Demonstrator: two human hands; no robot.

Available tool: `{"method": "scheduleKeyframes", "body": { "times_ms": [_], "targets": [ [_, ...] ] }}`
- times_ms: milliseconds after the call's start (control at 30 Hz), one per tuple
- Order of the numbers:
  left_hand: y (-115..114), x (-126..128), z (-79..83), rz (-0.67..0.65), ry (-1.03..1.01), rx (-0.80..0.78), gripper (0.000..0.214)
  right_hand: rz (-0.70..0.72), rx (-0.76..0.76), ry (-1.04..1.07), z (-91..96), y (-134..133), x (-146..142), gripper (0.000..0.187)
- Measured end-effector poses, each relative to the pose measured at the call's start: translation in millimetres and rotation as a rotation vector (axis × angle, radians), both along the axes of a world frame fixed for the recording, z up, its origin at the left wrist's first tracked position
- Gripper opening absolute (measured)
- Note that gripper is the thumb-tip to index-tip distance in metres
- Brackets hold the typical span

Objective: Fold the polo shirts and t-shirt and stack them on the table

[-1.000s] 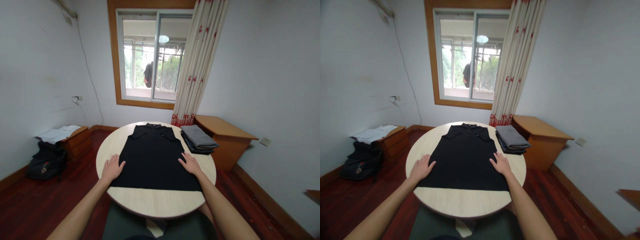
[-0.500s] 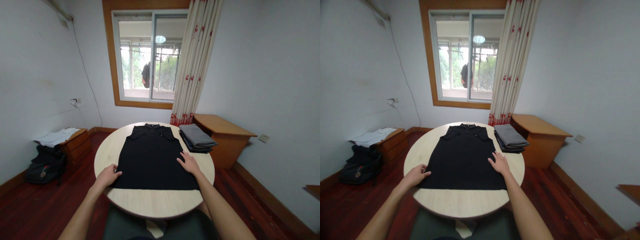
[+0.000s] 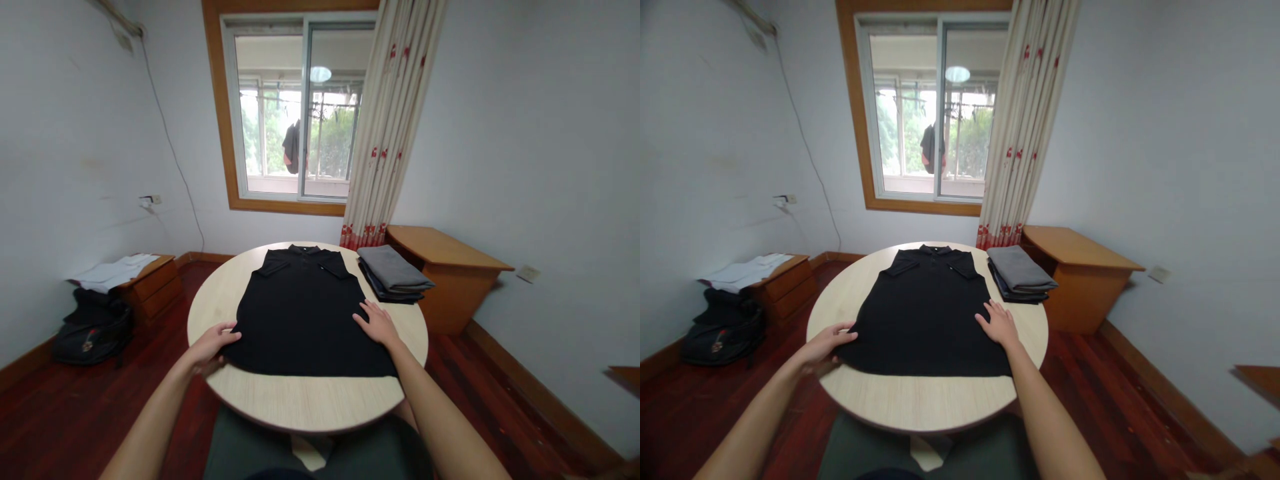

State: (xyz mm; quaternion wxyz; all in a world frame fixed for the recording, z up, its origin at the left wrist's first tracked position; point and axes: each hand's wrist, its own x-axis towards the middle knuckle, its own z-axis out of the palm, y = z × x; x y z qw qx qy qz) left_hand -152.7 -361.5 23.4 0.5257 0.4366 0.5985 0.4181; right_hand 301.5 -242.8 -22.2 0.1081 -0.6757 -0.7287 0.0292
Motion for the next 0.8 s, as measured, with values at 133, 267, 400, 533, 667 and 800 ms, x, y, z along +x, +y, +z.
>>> {"method": "scheduleKeyframes", "body": {
  "times_ms": [133, 267, 400, 533, 667, 800],
  "targets": [
    [1, -4, -2.5, 0.111, -0.026, 0.089, 0.084, 0.001, -0.002, 0.005, -0.5, 1, 0, 0.07],
    [6, 11, 7.3, 0.177, 0.209, 0.347, 0.066, 0.0, 0.004, 0.012, -0.4, 0, 0, 0.068],
    [2, 55, 14.8, 0.056, 0.517, 0.55, 0.036, -0.003, 0.007, 0.009, 0.5, -1, 0, 0.068],
    [-4, 98, 3.0, -0.251, 0.658, 0.661, 0.032, 0.0, 0.016, 0.006, 2.7, -2, -1, 0.067],
    [-7, 117, -13.1, -0.395, 0.751, 0.656, 0.03, -0.003, 0.011, 0.007, 3.9, -4, -2, 0.066],
    [-13, 115, -13.1, -0.412, 0.769, 0.625, 0.024, -0.012, 0.003, -0.01, 10.5, -8, -4, 0.064]
  ]
}}
